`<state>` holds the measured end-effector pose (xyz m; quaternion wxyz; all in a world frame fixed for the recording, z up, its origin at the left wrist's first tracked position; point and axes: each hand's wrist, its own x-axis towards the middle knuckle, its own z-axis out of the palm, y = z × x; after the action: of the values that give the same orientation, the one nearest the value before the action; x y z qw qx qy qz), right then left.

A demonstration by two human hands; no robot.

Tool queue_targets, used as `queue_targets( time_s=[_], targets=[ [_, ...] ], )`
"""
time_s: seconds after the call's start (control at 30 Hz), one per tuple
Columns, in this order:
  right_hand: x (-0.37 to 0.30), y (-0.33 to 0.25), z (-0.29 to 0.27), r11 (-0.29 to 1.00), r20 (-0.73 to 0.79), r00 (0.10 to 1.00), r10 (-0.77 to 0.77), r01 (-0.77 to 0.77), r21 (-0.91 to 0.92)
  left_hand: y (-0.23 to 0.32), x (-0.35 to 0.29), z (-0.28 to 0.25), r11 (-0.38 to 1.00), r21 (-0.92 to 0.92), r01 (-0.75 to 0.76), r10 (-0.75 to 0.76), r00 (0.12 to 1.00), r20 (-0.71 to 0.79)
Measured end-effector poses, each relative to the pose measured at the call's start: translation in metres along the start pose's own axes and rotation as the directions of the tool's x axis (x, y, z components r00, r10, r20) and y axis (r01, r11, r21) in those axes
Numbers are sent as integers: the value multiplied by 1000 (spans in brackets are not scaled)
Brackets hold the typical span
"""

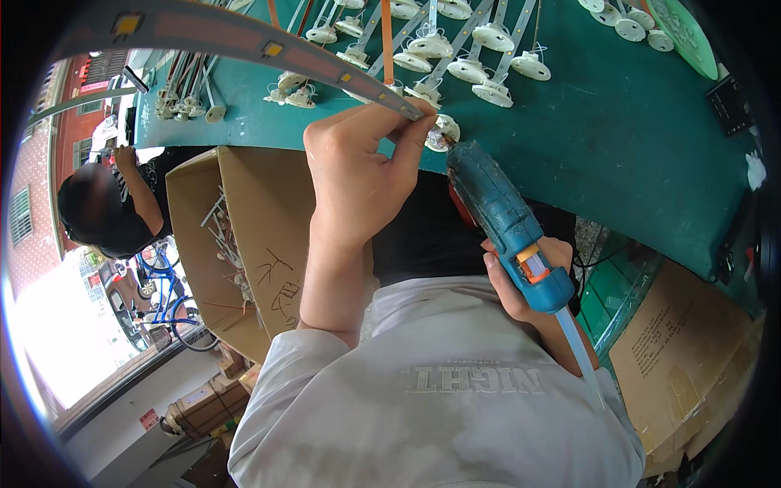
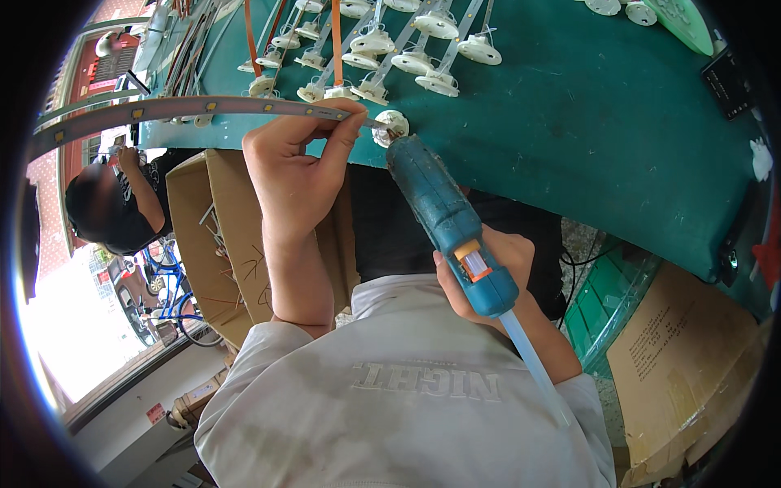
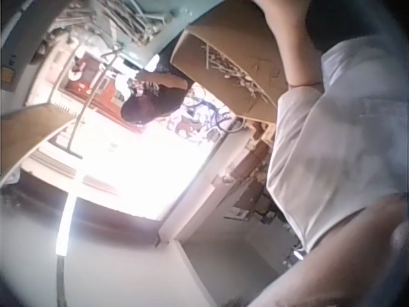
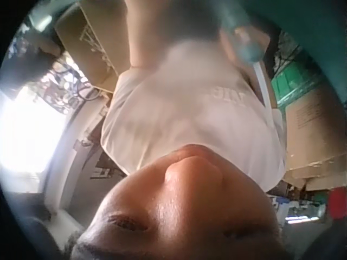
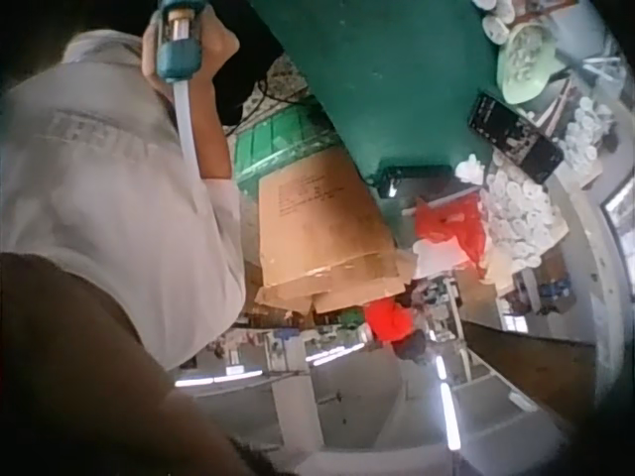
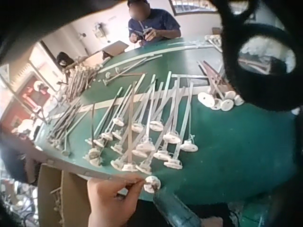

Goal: The recorder is using a hot glue gun to attach small plastic base components to white plastic stems on an assembly line.

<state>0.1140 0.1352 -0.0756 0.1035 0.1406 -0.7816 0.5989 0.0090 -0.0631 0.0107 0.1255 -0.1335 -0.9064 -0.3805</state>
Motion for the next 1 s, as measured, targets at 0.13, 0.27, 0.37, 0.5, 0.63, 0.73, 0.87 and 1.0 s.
queue_targets(
  time_s=[0.13,0.27,0.37,0.5,0.63,0.73,0.87,1.0],
  targets=[
    [4,-1,0,1000,-1,1000,-8,8,-17,-6,1,4,998,-52,-44,40,996,-75],
    [5,1,-1,998,1,999,-52,52,-30,-1,1,1,1000,-1,-4,4,1000,-7],
    [5,0,-1,999,-4,999,-37,36,-17,-1,2,1,1000,5,-6,6,1000,-8],
    [4,-1,-1,999,8,999,-35,35,-23,-2,2,0,1000,1,-4,4,1000,-6],
    [2,0,-1,1000,32,999,-27,27,-12,-3,1,1,1000,-4,-21,21,1000,-9],
    [1,-1,-1,1000,28,999,-19,20,-9,-2,1,1,1000,3,-12,12,1000,-2],
    [2,-2,-3,1000,16,1000,-15,15,-24,-5,1,0,1000,3,-25,25,1000,-12],
    [6,-9,-7,999,7,1000,6,-6,-33,-4,-1,0,1000,4,-25,25,1000,-18]
  ],
)
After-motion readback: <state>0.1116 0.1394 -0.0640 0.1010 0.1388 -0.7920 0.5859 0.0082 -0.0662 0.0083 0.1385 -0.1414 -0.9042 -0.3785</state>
